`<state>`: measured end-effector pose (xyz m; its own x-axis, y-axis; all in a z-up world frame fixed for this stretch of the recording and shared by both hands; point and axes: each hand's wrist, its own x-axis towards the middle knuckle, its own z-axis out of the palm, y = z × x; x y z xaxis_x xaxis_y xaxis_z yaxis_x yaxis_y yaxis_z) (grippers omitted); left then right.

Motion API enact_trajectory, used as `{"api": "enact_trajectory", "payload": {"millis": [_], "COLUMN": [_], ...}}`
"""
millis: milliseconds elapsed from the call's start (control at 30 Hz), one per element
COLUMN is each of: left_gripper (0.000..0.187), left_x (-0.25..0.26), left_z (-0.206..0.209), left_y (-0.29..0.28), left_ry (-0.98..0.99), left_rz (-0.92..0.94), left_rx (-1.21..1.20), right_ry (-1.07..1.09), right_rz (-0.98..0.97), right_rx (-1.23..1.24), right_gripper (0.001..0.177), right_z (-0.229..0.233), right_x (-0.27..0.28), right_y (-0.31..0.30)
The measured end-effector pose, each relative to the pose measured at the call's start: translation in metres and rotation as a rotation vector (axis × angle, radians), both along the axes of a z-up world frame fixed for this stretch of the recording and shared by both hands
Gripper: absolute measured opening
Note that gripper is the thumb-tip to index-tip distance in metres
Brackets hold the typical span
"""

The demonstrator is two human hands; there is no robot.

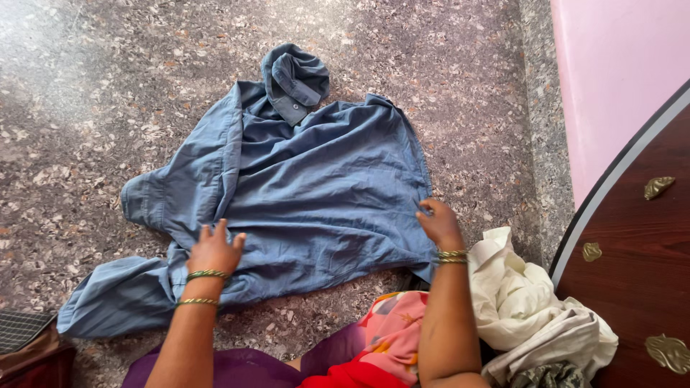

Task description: The person unfolds a button-down shirt on the floor, buttons the front by hand, and then folds the body and sleeves of the shirt into a rectangle.

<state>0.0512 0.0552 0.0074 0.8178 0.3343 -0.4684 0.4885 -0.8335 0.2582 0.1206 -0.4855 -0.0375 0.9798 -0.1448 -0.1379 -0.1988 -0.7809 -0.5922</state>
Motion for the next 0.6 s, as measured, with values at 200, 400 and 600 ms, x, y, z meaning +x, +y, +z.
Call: {"api": "enact_trajectory", "payload": {"millis": [200,400,600], "left_gripper": [0.111,0.078,0.046], "left_x": [-0.029,-0.022,-0.028], "left_z": [0.011,-0.058,-0.066], "left_y": [0.053,0.066,0.147], "left_ry": [-0.054,0.155,0.0], "left_rz": [0.309,0.231,0.516], "left_rx": [0.2,0.297,0.204], "right_ry": [0.067,0.293,0.455], "right_rz": [-0.129,-0.2,-0.257], "right_rx": [-0.248,-0.349,-0.258], "right_gripper": [0.067,0.071,0.056], "right_z": [-0.017,-0.012,-0.03], "right_x": [0.035,0.034,0.039], "right_y": [0.063,0.082,0.042]}}
